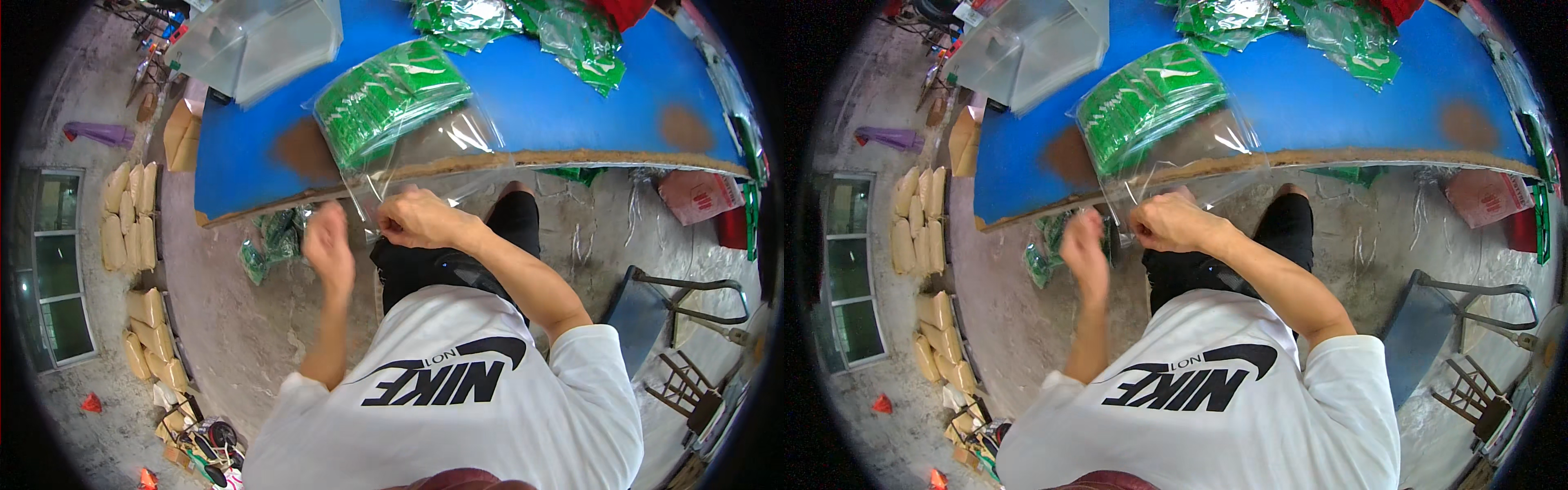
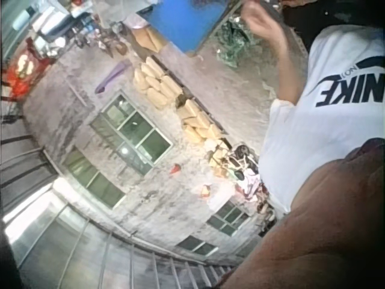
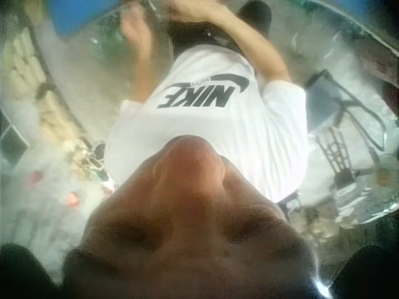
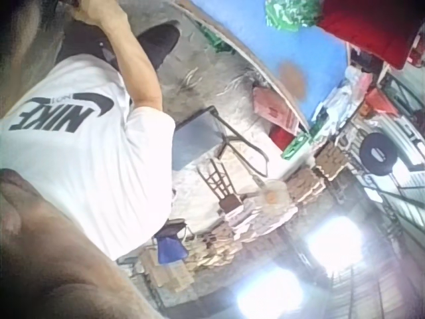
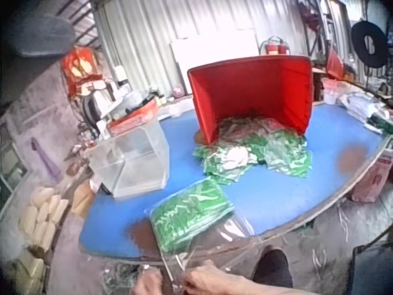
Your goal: The recorder is organizing and packing green-and-silver packets into a larger clear plastic bag.
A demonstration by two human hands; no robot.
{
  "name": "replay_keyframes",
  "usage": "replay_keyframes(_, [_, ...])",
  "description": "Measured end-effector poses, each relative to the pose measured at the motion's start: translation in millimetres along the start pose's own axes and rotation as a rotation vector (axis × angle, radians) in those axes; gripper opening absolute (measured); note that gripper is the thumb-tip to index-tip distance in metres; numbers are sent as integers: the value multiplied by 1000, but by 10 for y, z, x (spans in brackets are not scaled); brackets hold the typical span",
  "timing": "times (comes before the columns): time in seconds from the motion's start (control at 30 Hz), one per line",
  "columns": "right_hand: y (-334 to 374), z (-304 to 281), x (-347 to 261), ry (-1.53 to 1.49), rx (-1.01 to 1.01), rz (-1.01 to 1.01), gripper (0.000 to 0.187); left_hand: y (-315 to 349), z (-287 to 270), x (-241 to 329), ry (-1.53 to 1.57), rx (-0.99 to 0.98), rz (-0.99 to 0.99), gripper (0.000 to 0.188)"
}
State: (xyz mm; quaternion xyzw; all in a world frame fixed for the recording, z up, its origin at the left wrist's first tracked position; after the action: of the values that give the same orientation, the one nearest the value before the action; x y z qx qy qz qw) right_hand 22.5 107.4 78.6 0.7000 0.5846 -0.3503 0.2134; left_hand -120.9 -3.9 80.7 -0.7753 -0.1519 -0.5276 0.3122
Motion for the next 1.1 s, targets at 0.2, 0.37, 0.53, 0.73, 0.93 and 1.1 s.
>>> replay_keyframes(0.2, [122, -14, -187, -126, 139, -3, 12, -1713, 926, 211, -501, -321, -15, 87])
replay_keyframes(0.37, [1917, -355, 598, -1055, 415, 227, 14, -1758, 1036, -74, -720, -407, -44, 94])
replay_keyframes(0.53, [6422, 536, 1919, -1396, 2144, 421, 27, -1755, 1287, -28, -624, -494, 126, 92])
replay_keyframes(0.73, [4984, -88, 1589, -818, 2001, 680, 35, -1714, 1266, 89, -634, -557, 190, 90])
replay_keyframes(0.93, [1917, -1179, 316, 385, 818, 263, 41, -1453, 721, 358, -438, -264, 399, 30])
replay_keyframes(1.1, [1550, -1185, 316, 568, 580, 149, 39, -678, 241, 34, -544, -191, 499, 32])
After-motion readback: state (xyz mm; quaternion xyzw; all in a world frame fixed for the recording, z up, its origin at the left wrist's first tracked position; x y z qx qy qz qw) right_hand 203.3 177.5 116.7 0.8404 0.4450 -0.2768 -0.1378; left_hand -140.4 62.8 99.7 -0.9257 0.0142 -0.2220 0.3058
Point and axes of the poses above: each hand's wrist, its own y-axis away from the middle knuckle, its own z-axis out of the palm, x = y × z, the point moved 6 cm from there along -y, towards the middle knuckle, and after that the axes turned 7 degrees about -x, right-handed, at the moved point
